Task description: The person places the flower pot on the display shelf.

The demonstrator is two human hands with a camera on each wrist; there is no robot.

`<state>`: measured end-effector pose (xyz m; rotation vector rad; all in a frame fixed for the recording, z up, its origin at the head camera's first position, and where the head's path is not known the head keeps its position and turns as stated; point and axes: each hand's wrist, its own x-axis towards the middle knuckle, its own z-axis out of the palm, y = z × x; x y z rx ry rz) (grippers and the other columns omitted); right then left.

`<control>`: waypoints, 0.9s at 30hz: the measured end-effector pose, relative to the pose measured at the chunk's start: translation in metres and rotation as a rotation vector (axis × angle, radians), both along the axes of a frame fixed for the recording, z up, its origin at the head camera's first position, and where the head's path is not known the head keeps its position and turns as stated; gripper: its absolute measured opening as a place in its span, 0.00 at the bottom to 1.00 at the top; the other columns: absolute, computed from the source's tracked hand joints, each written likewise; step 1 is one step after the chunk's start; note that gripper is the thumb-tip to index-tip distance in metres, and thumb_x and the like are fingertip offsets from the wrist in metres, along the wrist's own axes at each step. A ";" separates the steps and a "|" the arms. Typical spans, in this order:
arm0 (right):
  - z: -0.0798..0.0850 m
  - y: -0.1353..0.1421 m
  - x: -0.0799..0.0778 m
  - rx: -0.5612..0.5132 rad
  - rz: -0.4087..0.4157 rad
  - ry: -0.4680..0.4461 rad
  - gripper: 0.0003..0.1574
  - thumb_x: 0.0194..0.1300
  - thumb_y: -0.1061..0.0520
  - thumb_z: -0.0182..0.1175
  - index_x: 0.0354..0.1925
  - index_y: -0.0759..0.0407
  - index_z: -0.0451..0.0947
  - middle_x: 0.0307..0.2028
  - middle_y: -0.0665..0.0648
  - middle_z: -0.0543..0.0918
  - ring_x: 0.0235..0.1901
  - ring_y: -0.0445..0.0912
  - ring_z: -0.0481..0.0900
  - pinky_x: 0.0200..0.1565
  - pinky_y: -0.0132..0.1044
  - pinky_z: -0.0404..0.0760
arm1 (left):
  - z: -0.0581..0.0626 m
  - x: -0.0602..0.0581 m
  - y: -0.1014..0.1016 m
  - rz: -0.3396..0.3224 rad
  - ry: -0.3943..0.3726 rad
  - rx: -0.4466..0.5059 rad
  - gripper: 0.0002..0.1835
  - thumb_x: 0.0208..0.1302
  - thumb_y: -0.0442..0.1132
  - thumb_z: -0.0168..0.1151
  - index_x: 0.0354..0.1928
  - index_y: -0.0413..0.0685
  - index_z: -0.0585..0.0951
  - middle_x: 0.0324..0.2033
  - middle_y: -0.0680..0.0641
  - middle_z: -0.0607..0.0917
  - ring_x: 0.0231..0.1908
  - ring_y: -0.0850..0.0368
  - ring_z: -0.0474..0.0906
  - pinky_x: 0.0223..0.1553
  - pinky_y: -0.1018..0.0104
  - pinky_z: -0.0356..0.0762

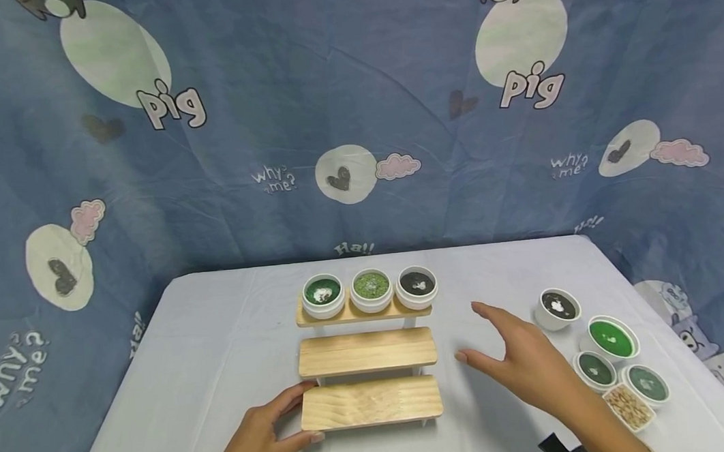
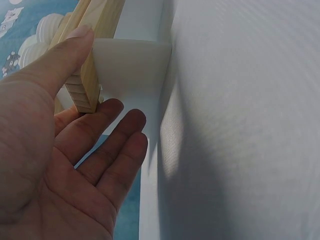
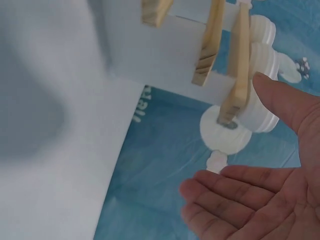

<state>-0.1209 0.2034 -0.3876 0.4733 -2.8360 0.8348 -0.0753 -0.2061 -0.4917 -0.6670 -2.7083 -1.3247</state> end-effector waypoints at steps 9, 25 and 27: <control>-0.011 0.017 0.011 0.058 -0.019 0.001 0.49 0.63 0.36 0.74 0.70 0.62 0.73 0.63 0.63 0.81 0.63 0.62 0.79 0.59 0.61 0.79 | 0.001 0.001 0.001 0.003 -0.011 -0.003 0.37 0.60 0.55 0.77 0.68 0.47 0.78 0.62 0.45 0.84 0.60 0.53 0.81 0.59 0.67 0.81; -0.037 0.043 0.022 0.131 -0.073 -0.003 0.48 0.60 0.40 0.77 0.66 0.68 0.75 0.60 0.68 0.81 0.61 0.67 0.78 0.59 0.65 0.77 | 0.000 0.001 0.000 0.002 0.005 -0.002 0.36 0.61 0.54 0.77 0.67 0.48 0.79 0.61 0.45 0.85 0.59 0.53 0.82 0.59 0.68 0.80; -0.041 0.047 0.023 0.137 -0.083 -0.007 0.48 0.60 0.41 0.77 0.65 0.69 0.75 0.60 0.69 0.81 0.61 0.67 0.78 0.58 0.66 0.77 | 0.000 0.002 0.000 0.013 -0.002 -0.019 0.36 0.60 0.55 0.77 0.67 0.48 0.79 0.61 0.46 0.85 0.59 0.53 0.82 0.59 0.66 0.81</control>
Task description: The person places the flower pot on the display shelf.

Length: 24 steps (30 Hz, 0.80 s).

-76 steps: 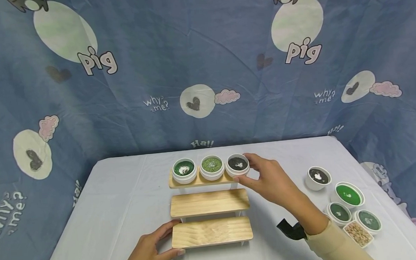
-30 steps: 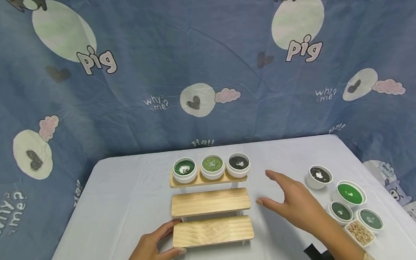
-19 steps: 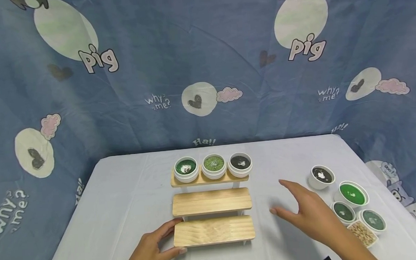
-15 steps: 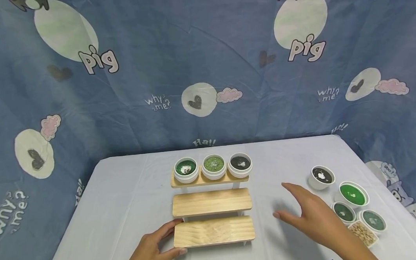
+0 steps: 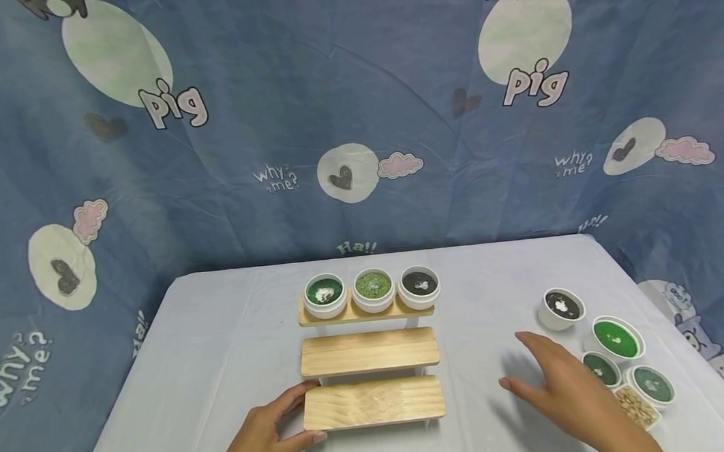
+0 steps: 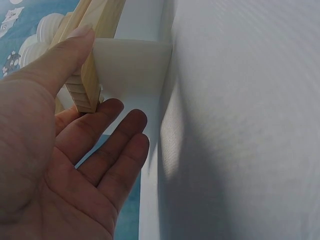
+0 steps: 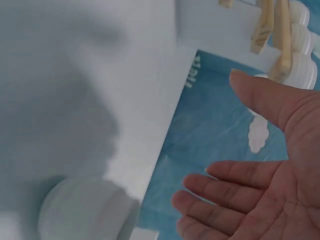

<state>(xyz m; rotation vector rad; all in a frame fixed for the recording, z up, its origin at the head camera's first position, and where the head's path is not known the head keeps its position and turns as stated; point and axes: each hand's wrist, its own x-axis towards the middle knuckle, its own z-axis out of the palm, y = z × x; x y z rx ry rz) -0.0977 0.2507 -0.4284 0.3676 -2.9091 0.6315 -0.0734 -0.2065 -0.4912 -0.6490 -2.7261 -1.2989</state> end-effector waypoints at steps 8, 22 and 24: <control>-0.010 0.014 0.005 0.020 -0.058 -0.095 0.47 0.62 0.40 0.76 0.64 0.71 0.75 0.59 0.70 0.82 0.58 0.68 0.79 0.56 0.65 0.79 | 0.003 0.003 0.000 0.035 -0.074 -0.044 0.39 0.58 0.58 0.77 0.67 0.46 0.78 0.62 0.44 0.84 0.59 0.53 0.82 0.58 0.60 0.82; -0.017 0.031 0.003 0.103 -0.112 -0.150 0.47 0.61 0.43 0.77 0.62 0.76 0.75 0.58 0.75 0.80 0.59 0.71 0.77 0.58 0.67 0.77 | -0.001 -0.001 0.002 0.015 0.019 -0.029 0.36 0.59 0.55 0.78 0.66 0.47 0.79 0.61 0.46 0.85 0.59 0.53 0.82 0.58 0.63 0.82; -0.017 0.032 0.002 0.115 -0.120 -0.178 0.47 0.61 0.43 0.77 0.62 0.76 0.74 0.58 0.75 0.80 0.59 0.72 0.76 0.58 0.68 0.76 | 0.000 -0.001 0.002 0.015 0.019 -0.028 0.36 0.59 0.55 0.78 0.66 0.47 0.79 0.61 0.46 0.85 0.59 0.53 0.83 0.58 0.62 0.82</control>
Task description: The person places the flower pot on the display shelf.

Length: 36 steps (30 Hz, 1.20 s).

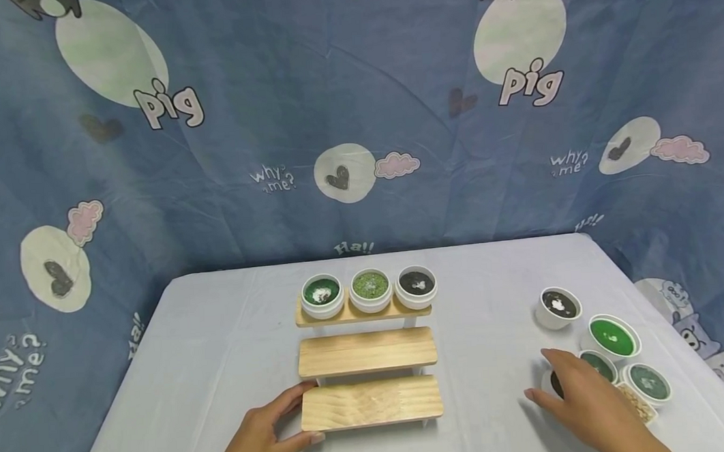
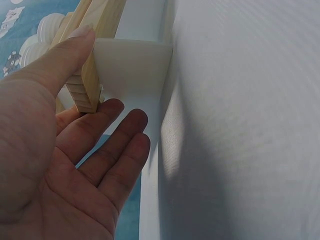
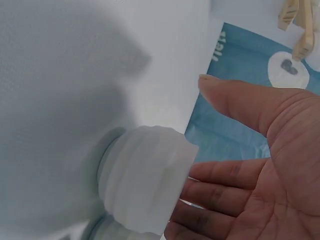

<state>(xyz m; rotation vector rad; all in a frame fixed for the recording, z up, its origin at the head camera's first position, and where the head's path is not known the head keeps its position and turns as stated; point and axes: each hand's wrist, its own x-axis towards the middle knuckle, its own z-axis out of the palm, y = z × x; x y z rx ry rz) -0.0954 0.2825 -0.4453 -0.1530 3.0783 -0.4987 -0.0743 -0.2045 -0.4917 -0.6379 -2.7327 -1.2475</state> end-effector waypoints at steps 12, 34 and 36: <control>-0.001 0.004 0.000 0.054 0.040 -0.059 0.45 0.58 0.45 0.78 0.61 0.74 0.76 0.57 0.74 0.81 0.59 0.71 0.77 0.59 0.68 0.76 | 0.001 -0.001 0.000 0.001 -0.007 0.011 0.36 0.59 0.55 0.78 0.67 0.49 0.79 0.61 0.48 0.85 0.59 0.53 0.82 0.59 0.64 0.81; -0.001 0.008 0.008 0.263 0.103 -0.035 0.43 0.50 0.59 0.80 0.60 0.76 0.76 0.57 0.73 0.79 0.58 0.71 0.76 0.57 0.68 0.77 | -0.001 -0.001 0.000 0.001 -0.036 0.013 0.36 0.59 0.56 0.78 0.67 0.50 0.79 0.61 0.48 0.85 0.60 0.53 0.82 0.59 0.62 0.82; -0.001 0.007 0.009 0.260 0.103 -0.037 0.41 0.51 0.62 0.79 0.60 0.76 0.75 0.56 0.73 0.80 0.58 0.71 0.76 0.57 0.68 0.77 | -0.001 -0.001 -0.001 0.001 -0.044 0.015 0.36 0.60 0.56 0.78 0.67 0.50 0.79 0.61 0.48 0.85 0.60 0.54 0.81 0.59 0.63 0.81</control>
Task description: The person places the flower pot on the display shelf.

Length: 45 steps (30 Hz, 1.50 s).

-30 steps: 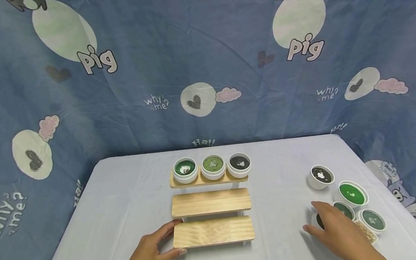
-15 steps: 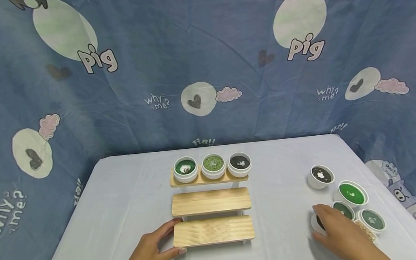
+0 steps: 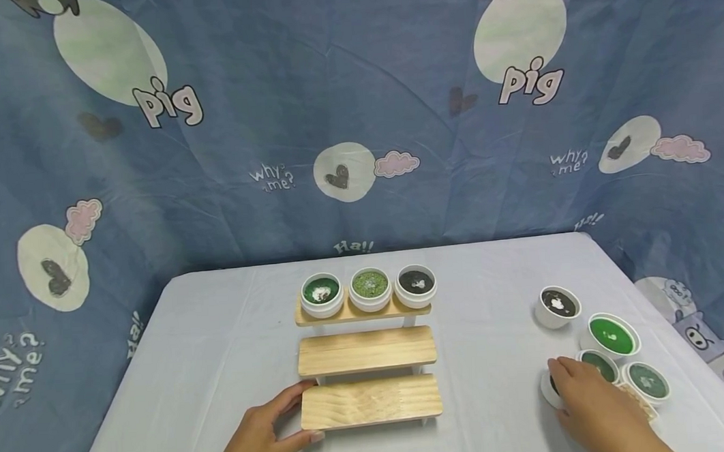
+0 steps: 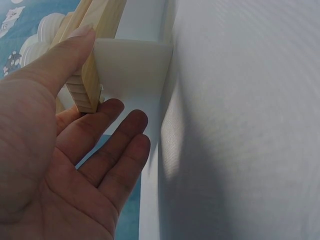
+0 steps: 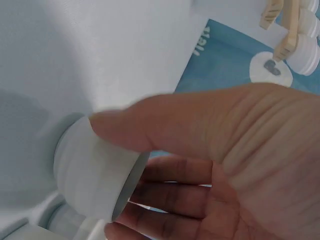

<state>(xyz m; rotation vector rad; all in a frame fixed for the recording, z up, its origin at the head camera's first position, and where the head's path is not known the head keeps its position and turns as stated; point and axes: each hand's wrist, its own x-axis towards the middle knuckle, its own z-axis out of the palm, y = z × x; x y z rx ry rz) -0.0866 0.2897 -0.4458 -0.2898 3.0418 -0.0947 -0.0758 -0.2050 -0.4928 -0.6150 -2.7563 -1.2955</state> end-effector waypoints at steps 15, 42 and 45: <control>0.005 0.001 -0.005 -0.055 -0.015 -0.034 0.35 0.54 0.59 0.78 0.54 0.76 0.78 0.47 0.69 0.84 0.49 0.67 0.82 0.51 0.64 0.82 | 0.003 0.001 0.001 0.015 -0.023 -0.025 0.38 0.59 0.58 0.77 0.67 0.50 0.79 0.62 0.48 0.85 0.61 0.52 0.81 0.60 0.59 0.81; 0.004 0.005 -0.005 -0.164 -0.053 -0.050 0.36 0.54 0.56 0.80 0.55 0.75 0.79 0.49 0.71 0.85 0.52 0.69 0.82 0.54 0.67 0.79 | 0.009 0.002 0.002 0.055 -0.081 -0.075 0.41 0.58 0.62 0.76 0.70 0.54 0.77 0.65 0.51 0.83 0.64 0.48 0.78 0.62 0.51 0.80; 0.004 0.006 -0.005 -0.163 -0.044 -0.039 0.36 0.54 0.56 0.80 0.55 0.75 0.79 0.49 0.70 0.85 0.51 0.69 0.82 0.54 0.67 0.79 | 0.009 0.002 0.002 0.063 -0.077 -0.079 0.40 0.58 0.62 0.76 0.70 0.53 0.78 0.64 0.52 0.83 0.64 0.48 0.78 0.62 0.51 0.80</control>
